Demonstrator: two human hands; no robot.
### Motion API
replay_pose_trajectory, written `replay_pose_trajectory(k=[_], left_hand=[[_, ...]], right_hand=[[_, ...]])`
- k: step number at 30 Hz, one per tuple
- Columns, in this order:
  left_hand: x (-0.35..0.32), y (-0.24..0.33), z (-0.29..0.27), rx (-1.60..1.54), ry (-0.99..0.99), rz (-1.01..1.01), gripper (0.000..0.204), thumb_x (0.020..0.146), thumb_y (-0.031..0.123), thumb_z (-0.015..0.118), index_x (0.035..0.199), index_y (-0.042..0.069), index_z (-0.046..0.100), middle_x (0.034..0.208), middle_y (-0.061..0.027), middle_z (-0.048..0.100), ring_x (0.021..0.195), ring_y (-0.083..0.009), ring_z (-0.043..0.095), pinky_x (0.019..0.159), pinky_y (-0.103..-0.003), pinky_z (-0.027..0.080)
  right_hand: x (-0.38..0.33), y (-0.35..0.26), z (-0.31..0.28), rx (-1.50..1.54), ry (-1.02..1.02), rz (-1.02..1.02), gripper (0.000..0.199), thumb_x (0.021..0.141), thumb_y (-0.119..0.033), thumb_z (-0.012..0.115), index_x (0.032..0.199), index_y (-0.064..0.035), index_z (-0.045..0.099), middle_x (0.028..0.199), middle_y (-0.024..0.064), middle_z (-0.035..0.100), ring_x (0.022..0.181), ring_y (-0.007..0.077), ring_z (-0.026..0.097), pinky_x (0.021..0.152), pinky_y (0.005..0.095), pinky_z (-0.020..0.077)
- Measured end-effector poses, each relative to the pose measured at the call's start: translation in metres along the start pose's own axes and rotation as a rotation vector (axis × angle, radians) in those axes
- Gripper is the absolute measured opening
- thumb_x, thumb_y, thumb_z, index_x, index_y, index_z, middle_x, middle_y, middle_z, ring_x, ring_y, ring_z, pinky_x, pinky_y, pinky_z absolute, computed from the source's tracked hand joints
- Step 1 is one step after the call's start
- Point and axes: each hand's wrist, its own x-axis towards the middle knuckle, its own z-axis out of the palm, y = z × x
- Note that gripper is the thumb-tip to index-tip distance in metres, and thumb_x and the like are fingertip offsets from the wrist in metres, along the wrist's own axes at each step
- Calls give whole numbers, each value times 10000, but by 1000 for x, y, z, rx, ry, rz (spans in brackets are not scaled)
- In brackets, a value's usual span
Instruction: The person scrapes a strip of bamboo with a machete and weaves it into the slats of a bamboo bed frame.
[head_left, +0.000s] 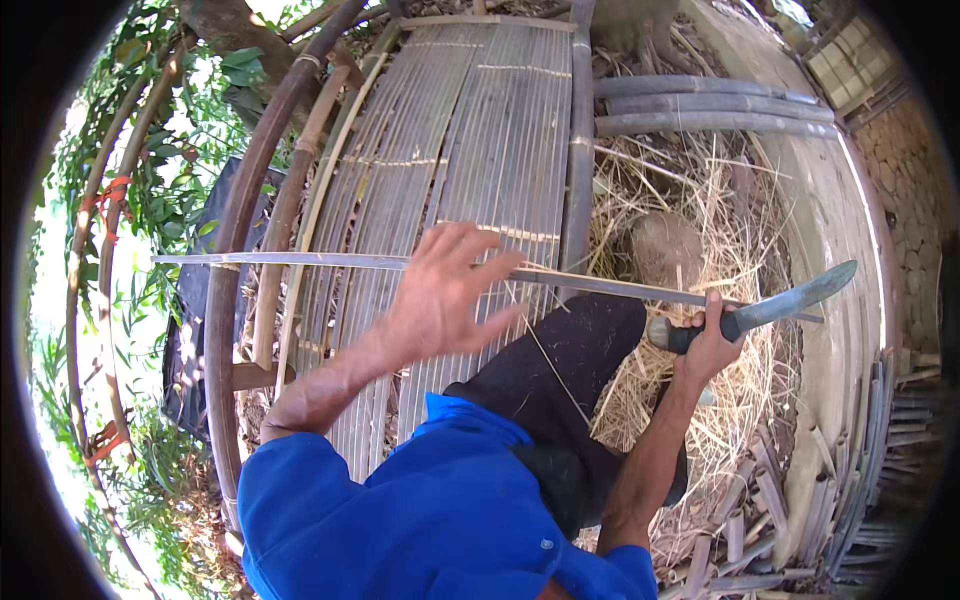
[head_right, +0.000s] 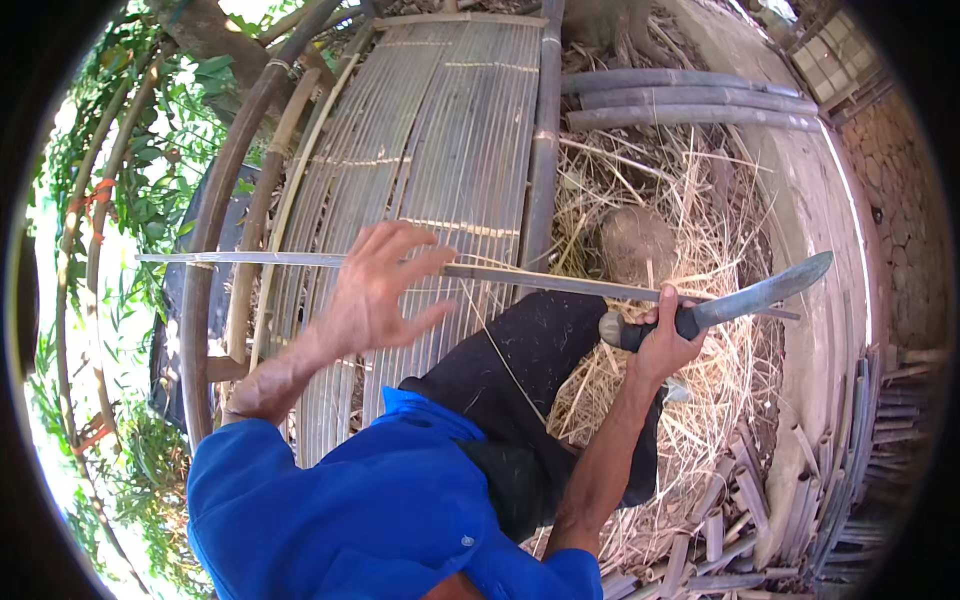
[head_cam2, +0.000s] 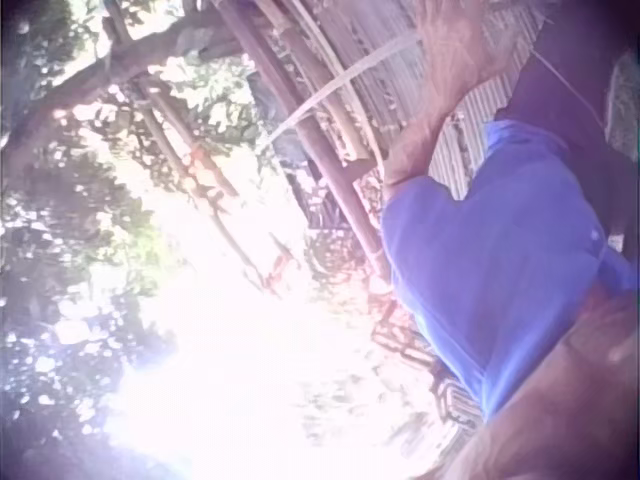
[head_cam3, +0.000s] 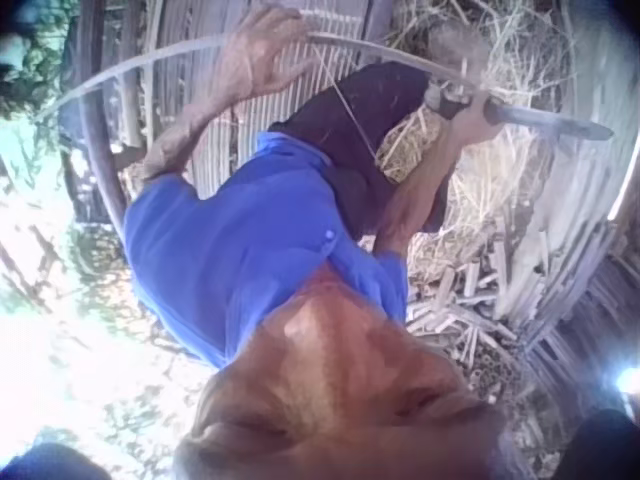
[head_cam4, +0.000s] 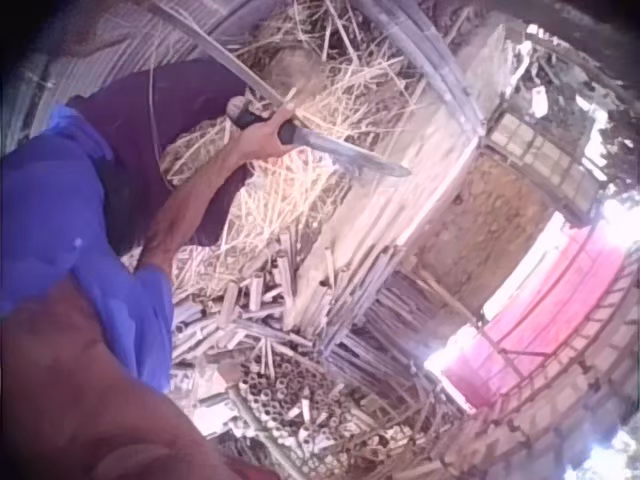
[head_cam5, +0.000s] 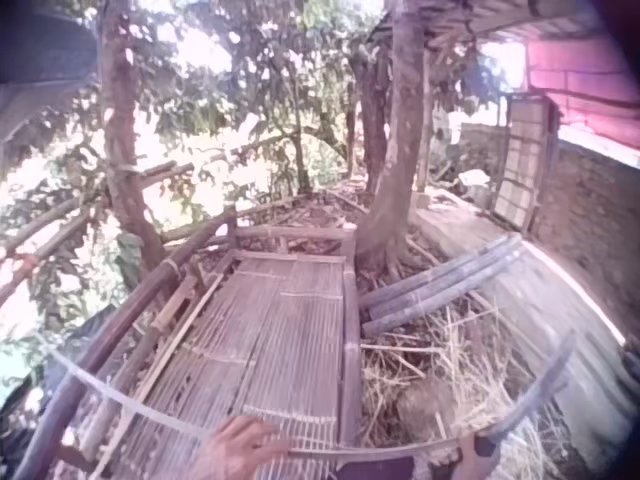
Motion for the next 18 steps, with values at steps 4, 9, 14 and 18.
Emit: replay_pose_trajectory(k=[4,9,14,18], left_hand=[[-22,-39,-18,-89,-419,-208,296,939,235,699,1155,34,709,977,-171,742,806,-332,731,713,-447,592],[-32,-22,-29,-132,-421,-366,278,972,173,644,1210,46,714,920,-188,750,758,-323,738,663,-442,588],[-64,-45,-42,-16,-163,-580,270,976,118,607,1207,23,709,980,-231,739,748,-348,735,664,-441,575],[-104,-96,-43,207,-49,-941,295,987,158,542,1204,30,695,795,-248,686,691,-347,714,592,-472,554]], right_hand=[[16,17,-7,-36,-57,3,277,898,-57,776,972,-63,509,799,63,623,554,119,540,478,273,474],[14,18,-4,-202,-147,122,288,923,-166,764,1026,-44,524,719,42,597,506,120,553,424,267,449],[7,25,-18,-307,-193,186,270,920,-158,756,1014,-45,529,659,30,565,486,123,548,424,270,451],[1,33,-25,-353,-235,183,243,915,-151,747,978,-46,537,632,42,557,478,131,553,425,281,468]])
